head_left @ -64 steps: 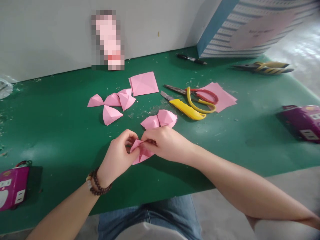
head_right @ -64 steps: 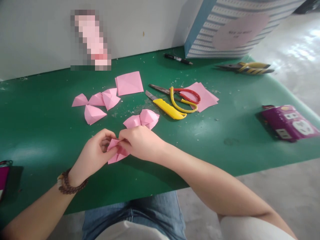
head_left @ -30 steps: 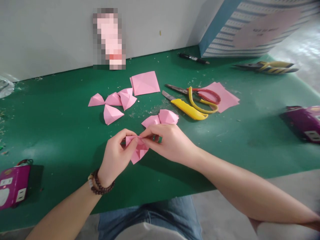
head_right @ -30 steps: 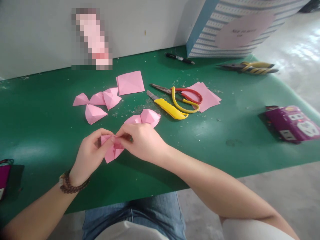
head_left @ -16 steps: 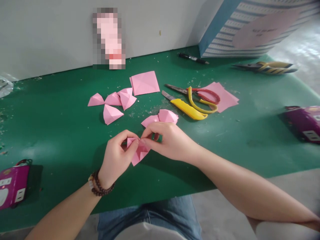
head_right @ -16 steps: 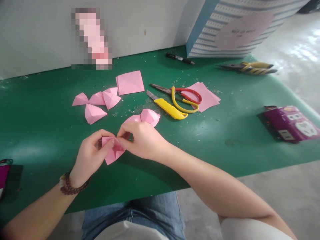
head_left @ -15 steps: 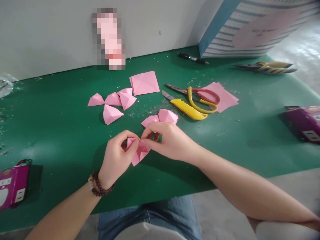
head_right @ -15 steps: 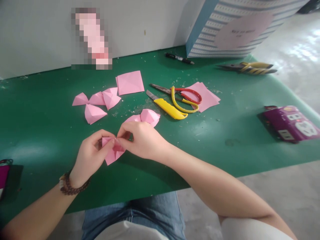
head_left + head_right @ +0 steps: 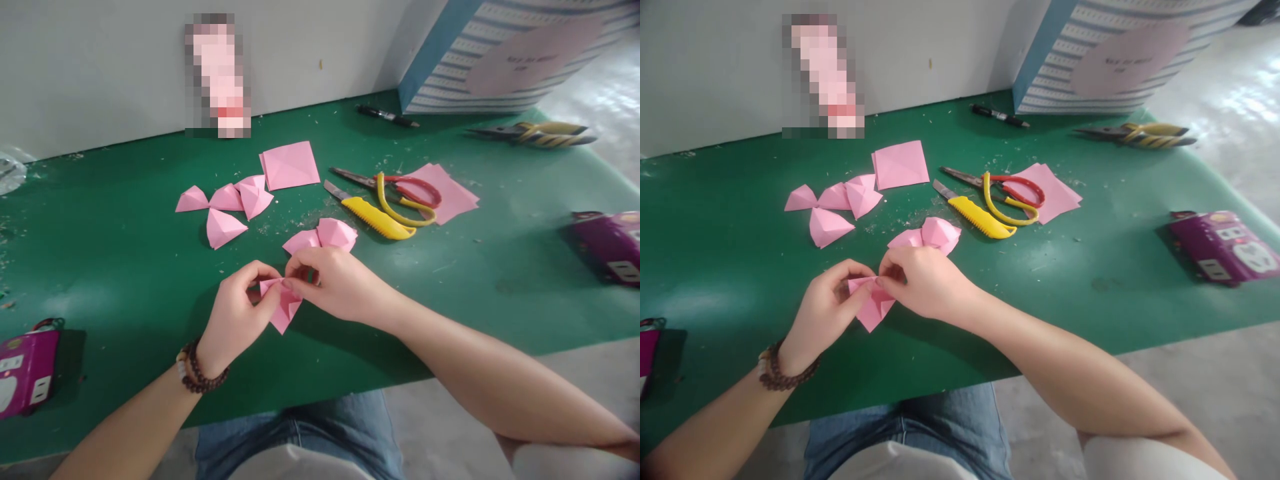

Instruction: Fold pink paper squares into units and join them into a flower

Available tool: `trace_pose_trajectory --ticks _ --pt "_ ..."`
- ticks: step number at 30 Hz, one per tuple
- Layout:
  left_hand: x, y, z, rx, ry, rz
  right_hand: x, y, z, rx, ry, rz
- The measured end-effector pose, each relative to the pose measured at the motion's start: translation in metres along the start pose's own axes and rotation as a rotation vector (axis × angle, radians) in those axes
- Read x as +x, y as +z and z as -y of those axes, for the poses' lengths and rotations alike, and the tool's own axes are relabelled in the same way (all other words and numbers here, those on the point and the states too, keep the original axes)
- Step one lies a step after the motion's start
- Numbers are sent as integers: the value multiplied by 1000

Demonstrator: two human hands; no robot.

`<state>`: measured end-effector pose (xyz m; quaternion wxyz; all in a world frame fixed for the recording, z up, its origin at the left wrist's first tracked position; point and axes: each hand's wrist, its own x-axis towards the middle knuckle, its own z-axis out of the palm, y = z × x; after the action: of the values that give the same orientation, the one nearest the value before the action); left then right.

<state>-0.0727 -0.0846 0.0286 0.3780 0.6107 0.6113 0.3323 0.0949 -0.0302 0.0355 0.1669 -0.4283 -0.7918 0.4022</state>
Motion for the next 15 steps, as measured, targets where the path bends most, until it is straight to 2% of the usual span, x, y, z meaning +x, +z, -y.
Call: trace_pose_trajectory --ticks 8,15 --pt "0 1 3 51 31 -4 -3 8 -2 -83 -99 -46" --pt "0 2 4 180 114 -77 -2 3 -1 -10 -47 -16"
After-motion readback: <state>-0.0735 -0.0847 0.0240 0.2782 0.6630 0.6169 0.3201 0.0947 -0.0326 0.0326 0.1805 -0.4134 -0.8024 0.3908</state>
